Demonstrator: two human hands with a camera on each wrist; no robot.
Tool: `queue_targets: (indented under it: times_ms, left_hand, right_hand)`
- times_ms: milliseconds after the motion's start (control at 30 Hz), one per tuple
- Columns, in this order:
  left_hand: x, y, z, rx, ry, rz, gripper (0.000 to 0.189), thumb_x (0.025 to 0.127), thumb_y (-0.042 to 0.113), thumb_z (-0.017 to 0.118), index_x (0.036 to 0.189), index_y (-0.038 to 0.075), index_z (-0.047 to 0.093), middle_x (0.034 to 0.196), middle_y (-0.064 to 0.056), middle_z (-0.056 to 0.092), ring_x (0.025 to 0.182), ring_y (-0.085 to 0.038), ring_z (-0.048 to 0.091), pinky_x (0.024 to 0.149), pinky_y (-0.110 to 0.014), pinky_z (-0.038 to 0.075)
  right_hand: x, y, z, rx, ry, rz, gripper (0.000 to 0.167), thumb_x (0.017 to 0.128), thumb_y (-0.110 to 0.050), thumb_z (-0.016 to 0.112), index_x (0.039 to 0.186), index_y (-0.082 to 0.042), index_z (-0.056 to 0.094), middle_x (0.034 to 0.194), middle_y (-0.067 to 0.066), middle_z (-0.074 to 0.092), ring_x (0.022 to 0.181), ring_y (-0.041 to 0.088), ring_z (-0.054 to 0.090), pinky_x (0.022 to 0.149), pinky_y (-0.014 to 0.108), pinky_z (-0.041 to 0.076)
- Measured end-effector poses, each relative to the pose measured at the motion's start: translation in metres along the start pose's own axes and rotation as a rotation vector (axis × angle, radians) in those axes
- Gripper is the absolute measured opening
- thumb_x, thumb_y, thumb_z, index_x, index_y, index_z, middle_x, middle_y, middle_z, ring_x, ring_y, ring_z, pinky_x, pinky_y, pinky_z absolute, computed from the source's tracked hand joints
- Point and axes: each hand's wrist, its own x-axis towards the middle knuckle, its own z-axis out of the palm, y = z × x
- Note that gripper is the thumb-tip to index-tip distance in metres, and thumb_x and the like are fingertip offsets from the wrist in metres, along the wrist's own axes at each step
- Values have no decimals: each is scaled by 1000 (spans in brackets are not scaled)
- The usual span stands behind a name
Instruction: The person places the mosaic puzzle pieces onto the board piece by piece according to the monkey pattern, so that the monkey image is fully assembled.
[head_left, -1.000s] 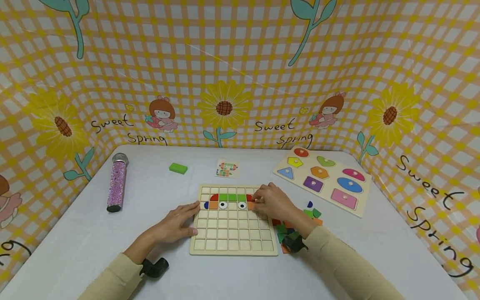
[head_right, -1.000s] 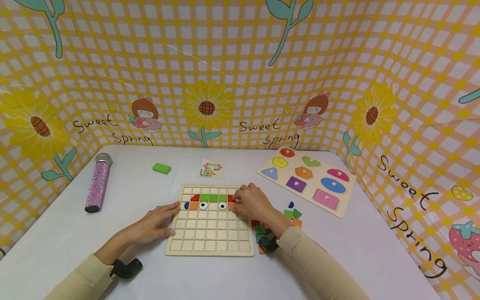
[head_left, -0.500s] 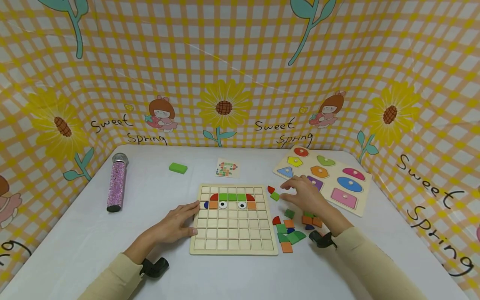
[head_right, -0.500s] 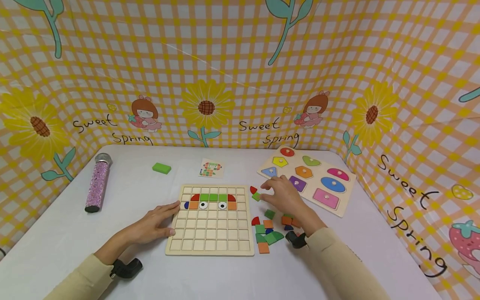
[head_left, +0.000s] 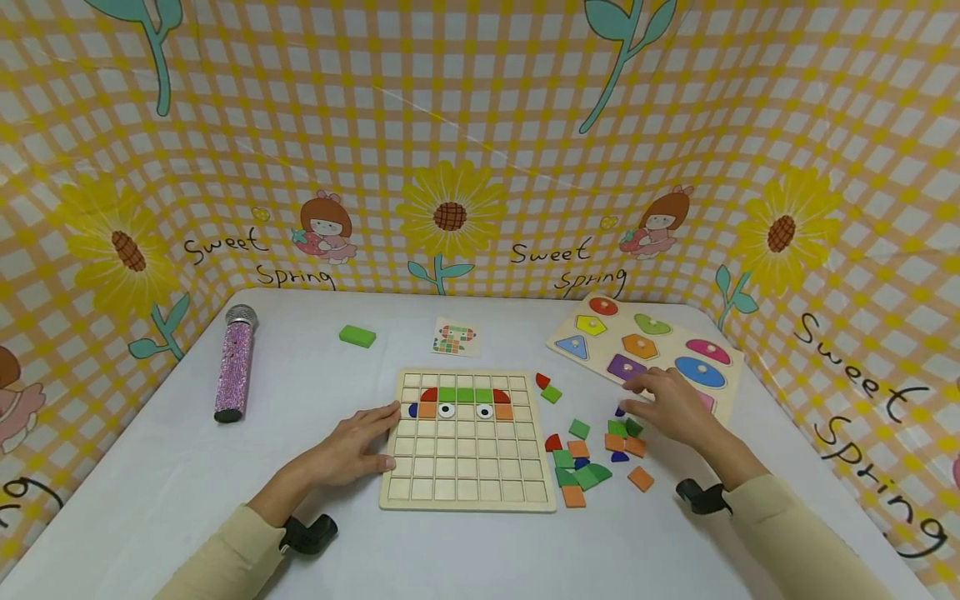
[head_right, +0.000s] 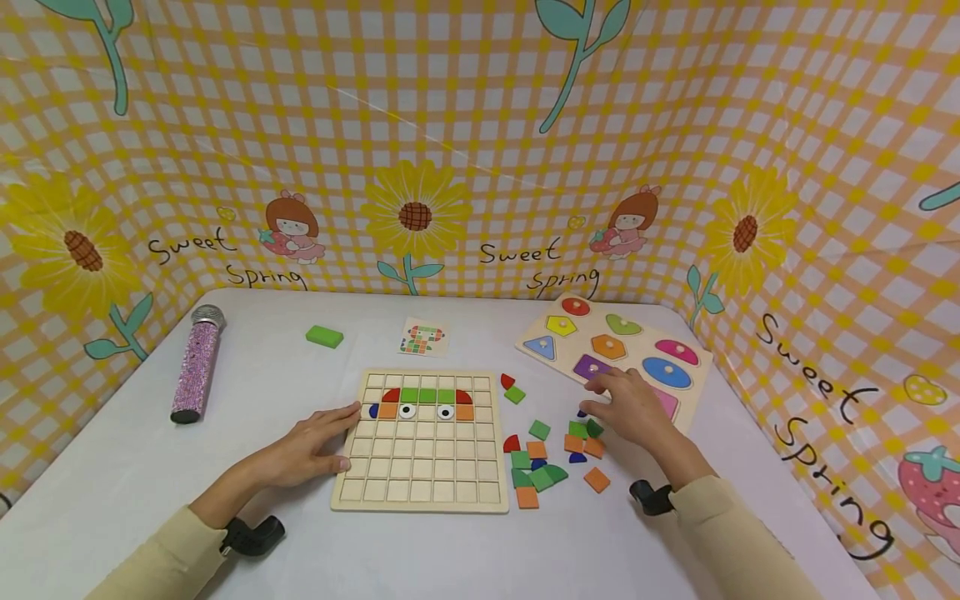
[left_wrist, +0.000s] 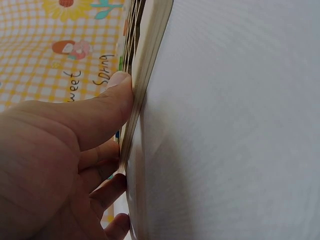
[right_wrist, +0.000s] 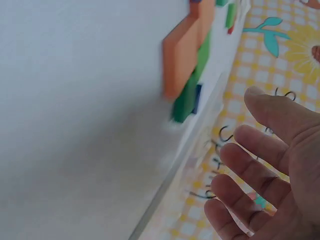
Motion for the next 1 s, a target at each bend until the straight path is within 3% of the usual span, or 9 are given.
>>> queue_targets:
  times_ms: [300, 1000]
  left_hand:
    - [0, 1, 0, -11, -11, -22, 71, 87, 24, 67, 143, -4, 33, 156, -17, 25, 140, -40, 25, 108, -62, 22]
    - [-1, 1, -2, 4, -1, 2, 71, 87, 26, 66, 143, -5, 34, 155, -19, 26, 139, -41, 27, 106, -62, 23]
  right_hand:
    - [2, 14, 11, -22, -57, 50, 33, 83, -29, 70, 108, -7, 69, 102, 12, 66, 96, 28, 49, 75, 38, 46]
    - [8, 9, 20, -112, -53, 4, 28, 79, -27, 76, 98, -7, 73, 89, 5, 70, 87, 25, 52, 75, 41, 45]
